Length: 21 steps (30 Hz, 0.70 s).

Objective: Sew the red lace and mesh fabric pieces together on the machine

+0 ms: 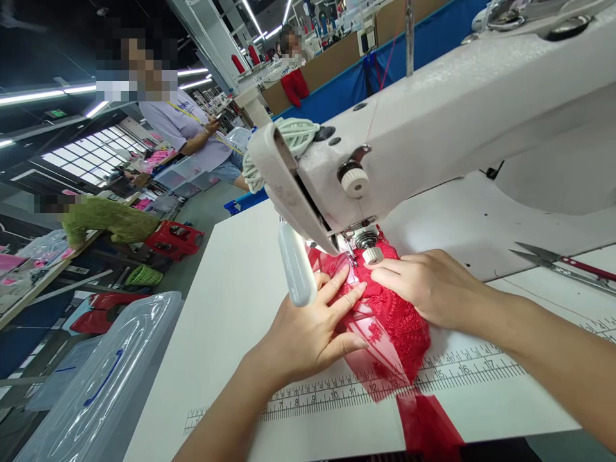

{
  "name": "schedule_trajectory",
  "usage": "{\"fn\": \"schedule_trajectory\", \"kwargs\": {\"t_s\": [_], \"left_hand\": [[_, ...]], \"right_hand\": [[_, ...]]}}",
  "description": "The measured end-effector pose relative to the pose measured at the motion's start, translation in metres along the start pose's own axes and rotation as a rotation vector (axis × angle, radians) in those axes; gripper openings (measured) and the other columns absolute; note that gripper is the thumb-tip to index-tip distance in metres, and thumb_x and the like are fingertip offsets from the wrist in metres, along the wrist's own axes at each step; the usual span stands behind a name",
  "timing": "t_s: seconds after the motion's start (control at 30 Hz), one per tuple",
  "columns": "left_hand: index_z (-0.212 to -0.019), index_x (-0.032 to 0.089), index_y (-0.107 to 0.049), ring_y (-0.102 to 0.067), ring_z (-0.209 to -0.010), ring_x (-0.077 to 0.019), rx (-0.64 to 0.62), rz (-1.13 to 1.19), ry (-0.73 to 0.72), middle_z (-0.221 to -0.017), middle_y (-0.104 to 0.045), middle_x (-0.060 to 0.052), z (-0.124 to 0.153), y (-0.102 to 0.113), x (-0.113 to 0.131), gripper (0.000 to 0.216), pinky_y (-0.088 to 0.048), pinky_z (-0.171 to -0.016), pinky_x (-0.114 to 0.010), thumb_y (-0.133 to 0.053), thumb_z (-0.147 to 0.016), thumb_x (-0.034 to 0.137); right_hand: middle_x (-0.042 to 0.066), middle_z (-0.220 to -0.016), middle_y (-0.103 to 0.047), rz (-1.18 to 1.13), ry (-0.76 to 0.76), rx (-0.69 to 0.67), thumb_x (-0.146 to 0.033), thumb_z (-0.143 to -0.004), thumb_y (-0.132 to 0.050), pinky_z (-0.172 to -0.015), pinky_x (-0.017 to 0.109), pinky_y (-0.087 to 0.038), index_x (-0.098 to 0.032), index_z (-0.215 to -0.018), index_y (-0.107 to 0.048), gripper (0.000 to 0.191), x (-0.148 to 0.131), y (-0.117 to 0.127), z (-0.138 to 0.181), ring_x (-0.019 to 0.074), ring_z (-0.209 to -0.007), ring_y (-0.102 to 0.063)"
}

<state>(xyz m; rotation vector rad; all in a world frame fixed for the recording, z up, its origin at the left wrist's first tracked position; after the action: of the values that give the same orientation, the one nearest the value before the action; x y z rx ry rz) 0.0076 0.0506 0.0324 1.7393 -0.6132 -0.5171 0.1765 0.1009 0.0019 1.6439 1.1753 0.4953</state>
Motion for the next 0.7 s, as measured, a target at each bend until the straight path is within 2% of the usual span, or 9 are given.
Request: {"fn": "schedule_trajectory", "kwargs": {"t_s": [0.13,0.27,0.43,0.57,0.7], "left_hand": [[-0.12,0.017,-0.071,-0.062,-0.096,-0.0256,0.048,0.005,0.002,-0.123,-0.071,-0.013,0.0,0.001,0.001,0.084,-0.052,-0.089,-0.042,-0.01,-0.099,0.071],[-0.127,0.014,-0.067,-0.063,-0.103,-0.0289,0.059,-0.001,0.004,-0.125,-0.069,-0.016,0.001,-0.003,0.004,0.086,-0.053,-0.092,-0.046,-0.014,-0.097,0.075],[-0.134,0.008,-0.06,-0.063,-0.112,-0.0311,0.031,0.011,-0.007,-0.136,-0.064,-0.019,0.003,-0.011,0.009,0.09,-0.054,-0.093,-0.047,-0.018,-0.096,0.078],[-0.136,0.007,-0.057,-0.066,-0.108,-0.0299,0.044,0.029,-0.003,-0.13,-0.068,-0.018,0.003,-0.011,0.012,0.089,-0.055,-0.091,-0.044,-0.021,-0.096,0.078],[-0.139,0.007,-0.056,-0.067,-0.106,-0.0299,0.052,0.054,0.006,-0.128,-0.069,-0.019,0.001,-0.008,0.013,0.087,-0.056,-0.088,-0.044,-0.024,-0.096,0.077]], "right_hand": [[0.003,-0.081,-0.068,-0.003,-0.031,0.05,-0.022,-0.108,-0.032,-0.05,0.032,-0.038,-0.02,-0.102,-0.062,0.031,0.001,-0.004,0.002,0.0199,-0.06,-0.059],[0.005,-0.102,-0.073,-0.015,-0.026,0.049,-0.022,-0.109,-0.03,-0.055,0.032,-0.045,-0.02,-0.107,-0.065,0.035,0.001,-0.007,0.003,0.0197,-0.071,-0.065],[0.006,-0.096,-0.073,-0.034,-0.033,0.056,-0.02,-0.106,-0.033,-0.052,0.035,-0.048,-0.019,-0.107,-0.068,0.035,0.001,-0.003,0.001,0.0214,-0.068,-0.065],[0.007,-0.103,-0.074,-0.029,-0.042,0.024,-0.018,-0.104,-0.035,-0.051,0.035,-0.049,-0.018,-0.108,-0.069,0.034,0.001,-0.002,0.0,0.0217,-0.068,-0.065],[0.006,-0.093,-0.073,-0.019,-0.05,0.046,-0.017,-0.101,-0.042,-0.049,0.033,-0.044,-0.02,-0.108,-0.069,0.029,0.001,-0.002,0.001,0.0216,-0.063,-0.062]]}}
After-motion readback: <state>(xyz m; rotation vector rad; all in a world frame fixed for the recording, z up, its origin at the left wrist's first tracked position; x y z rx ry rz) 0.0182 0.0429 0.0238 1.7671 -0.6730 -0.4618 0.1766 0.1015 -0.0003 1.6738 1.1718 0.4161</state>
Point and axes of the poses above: each hand's wrist, its own z-axis away from the middle knuckle, its own y-axis out of the back of the hand, x = y × z, the point moved 5 cm from there along -z, towards the middle knuckle
